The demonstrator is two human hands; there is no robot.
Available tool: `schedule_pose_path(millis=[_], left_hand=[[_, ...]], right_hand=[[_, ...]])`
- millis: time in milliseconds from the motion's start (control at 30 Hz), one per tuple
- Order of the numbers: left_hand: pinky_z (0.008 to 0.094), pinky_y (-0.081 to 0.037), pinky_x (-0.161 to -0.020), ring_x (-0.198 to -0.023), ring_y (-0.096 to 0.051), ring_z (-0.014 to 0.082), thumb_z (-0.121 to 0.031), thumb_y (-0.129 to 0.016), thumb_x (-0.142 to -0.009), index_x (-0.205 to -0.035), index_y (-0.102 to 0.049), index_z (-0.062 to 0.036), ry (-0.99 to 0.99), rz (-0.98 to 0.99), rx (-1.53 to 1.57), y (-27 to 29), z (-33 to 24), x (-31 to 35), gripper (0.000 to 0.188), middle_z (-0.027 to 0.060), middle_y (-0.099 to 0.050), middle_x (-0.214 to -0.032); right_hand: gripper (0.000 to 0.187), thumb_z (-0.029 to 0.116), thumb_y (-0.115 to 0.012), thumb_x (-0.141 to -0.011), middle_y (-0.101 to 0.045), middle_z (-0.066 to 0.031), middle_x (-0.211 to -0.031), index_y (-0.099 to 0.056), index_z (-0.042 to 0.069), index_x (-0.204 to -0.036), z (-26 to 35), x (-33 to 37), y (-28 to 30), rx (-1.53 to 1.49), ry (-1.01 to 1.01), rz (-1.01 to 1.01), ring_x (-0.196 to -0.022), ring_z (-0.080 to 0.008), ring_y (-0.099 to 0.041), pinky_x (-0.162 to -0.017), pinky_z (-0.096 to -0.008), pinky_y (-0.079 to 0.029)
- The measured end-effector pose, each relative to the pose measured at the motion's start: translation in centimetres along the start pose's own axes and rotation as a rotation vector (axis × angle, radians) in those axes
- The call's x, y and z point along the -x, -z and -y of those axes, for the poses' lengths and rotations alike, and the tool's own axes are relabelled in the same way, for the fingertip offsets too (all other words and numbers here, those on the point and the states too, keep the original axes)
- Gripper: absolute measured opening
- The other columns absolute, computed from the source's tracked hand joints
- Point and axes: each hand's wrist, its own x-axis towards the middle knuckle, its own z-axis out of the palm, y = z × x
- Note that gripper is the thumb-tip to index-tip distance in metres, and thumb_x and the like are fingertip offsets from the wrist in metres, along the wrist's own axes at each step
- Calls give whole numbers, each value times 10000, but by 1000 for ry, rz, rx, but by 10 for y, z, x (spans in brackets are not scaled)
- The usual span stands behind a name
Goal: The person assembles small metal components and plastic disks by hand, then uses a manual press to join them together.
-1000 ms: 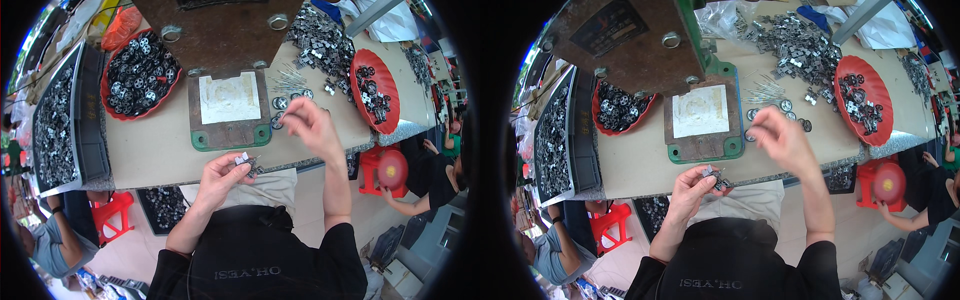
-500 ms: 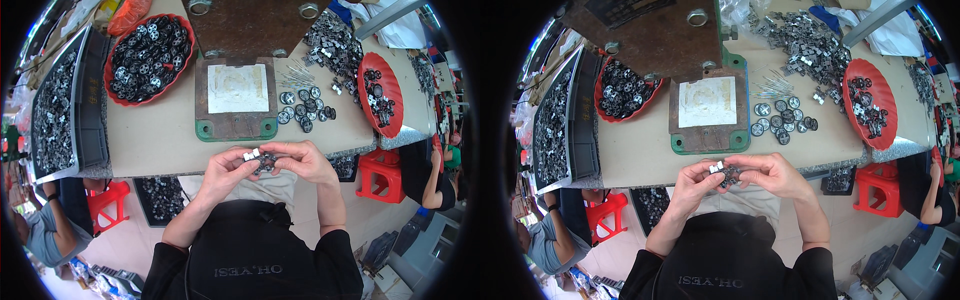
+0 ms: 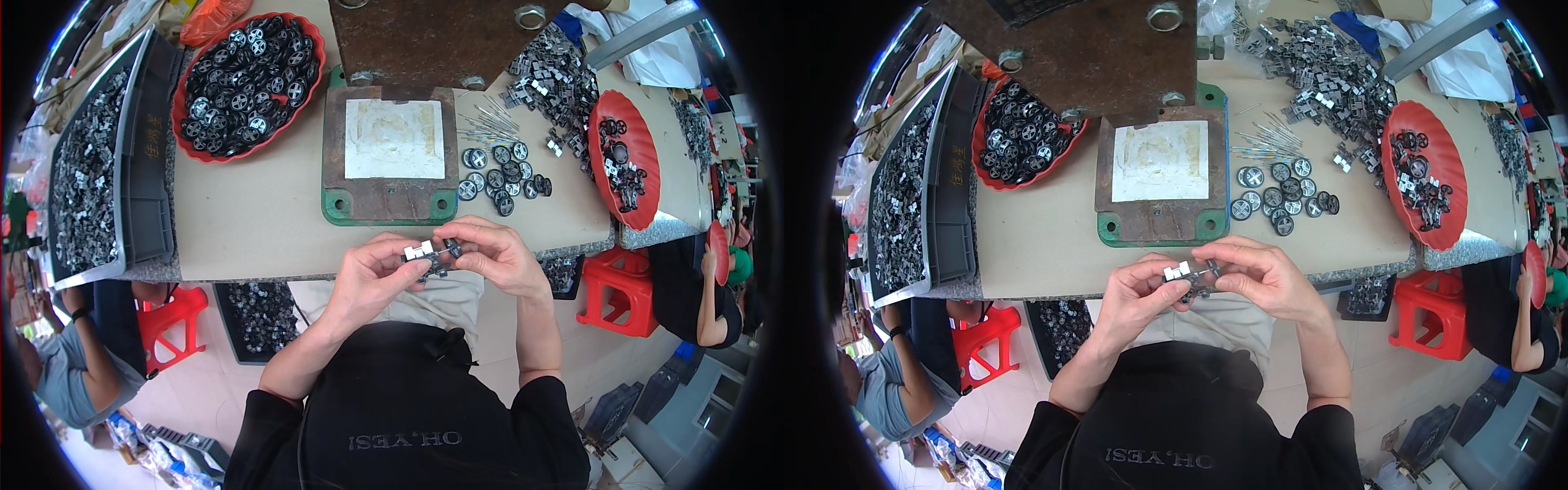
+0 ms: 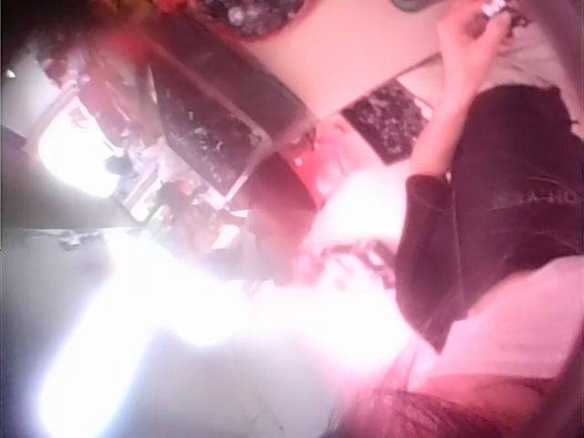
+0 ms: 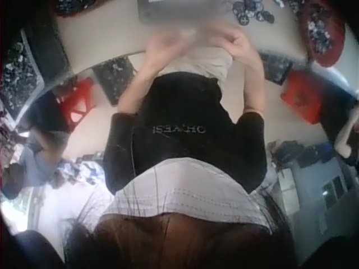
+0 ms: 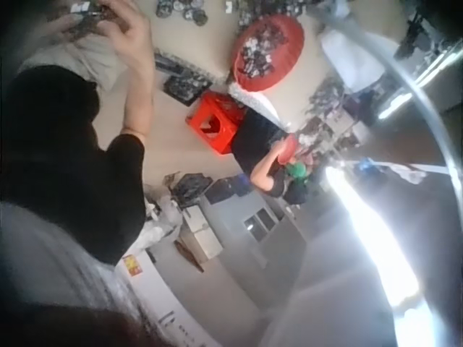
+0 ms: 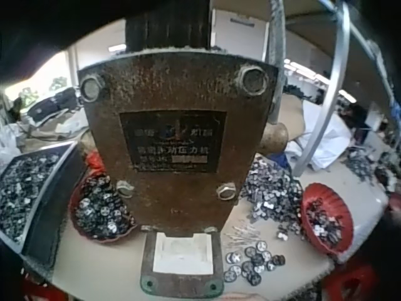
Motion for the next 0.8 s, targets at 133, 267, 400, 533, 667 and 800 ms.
schedule_pose_path(millis=[133, 267, 400, 533, 667, 800], left_hand=[[230, -570, -704, -829, -631, 118, -25, -634, -866, -1051, -641, 35, -16, -8, -32, 0, 1, 1, 194, 60, -546, -1039], [224, -568, -701, -809, -631, 112, -31, -641, -863, -1044, -644, 37, -49, -42, -73, -1, 1, 2, 193, 60, -541, -1038], [227, -567, -688, -809, -639, 129, -1, -639, -855, -1035, -643, 46, -52, -63, -93, -2, 1, 3, 186, 72, -547, -1035], [233, -578, -693, -816, -650, 157, 39, -635, -842, -1029, -636, 66, -119, -68, -217, -2, 3, 4, 189, 94, -548, -1038], [235, -588, -719, -830, -654, 168, 53, -631, -838, -1026, -632, 77, -177, -90, -326, -1, 6, 2, 190, 103, -539, -1046], [214, -558, -645, -781, -633, 101, -5, -670, -827, -1026, -663, 35, -139, -141, -241, 0, 6, 3, 203, 65, -588, -974]], right_hand=[[396, -73, -567, -815, -576, -100, -1122, -595, 19, -1200, 6, 0, -3, 170, 20, -29, -927, -155, -601, -784, -264, -511], [421, -102, -553, -805, -590, -99, -1107, -599, 34, -1200, 12, -1, -6, 345, 73, -38, -959, -188, -608, -785, -287, -520], [407, -76, -585, -803, -598, -101, -1065, -604, 39, -1192, 13, -3, -8, 355, 95, -48, -930, -191, -615, -765, -278, -517], [371, -11, -616, -822, -616, -88, -985, -602, 26, -1190, 11, -2, -10, 369, 66, -68, -831, -169, -611, -705, -261, -499], [340, 19, -592, -857, -613, -78, -897, -590, -8, -1196, 7, -1, -15, 350, -105, -94, -798, -128, -603, -699, -245, -491], [301, 63, -593, -882, -614, -71, -876, -598, -15, -1173, 6, 0, -17, 197, -86, -123, -714, -106, -591, -654, -239, -487]])
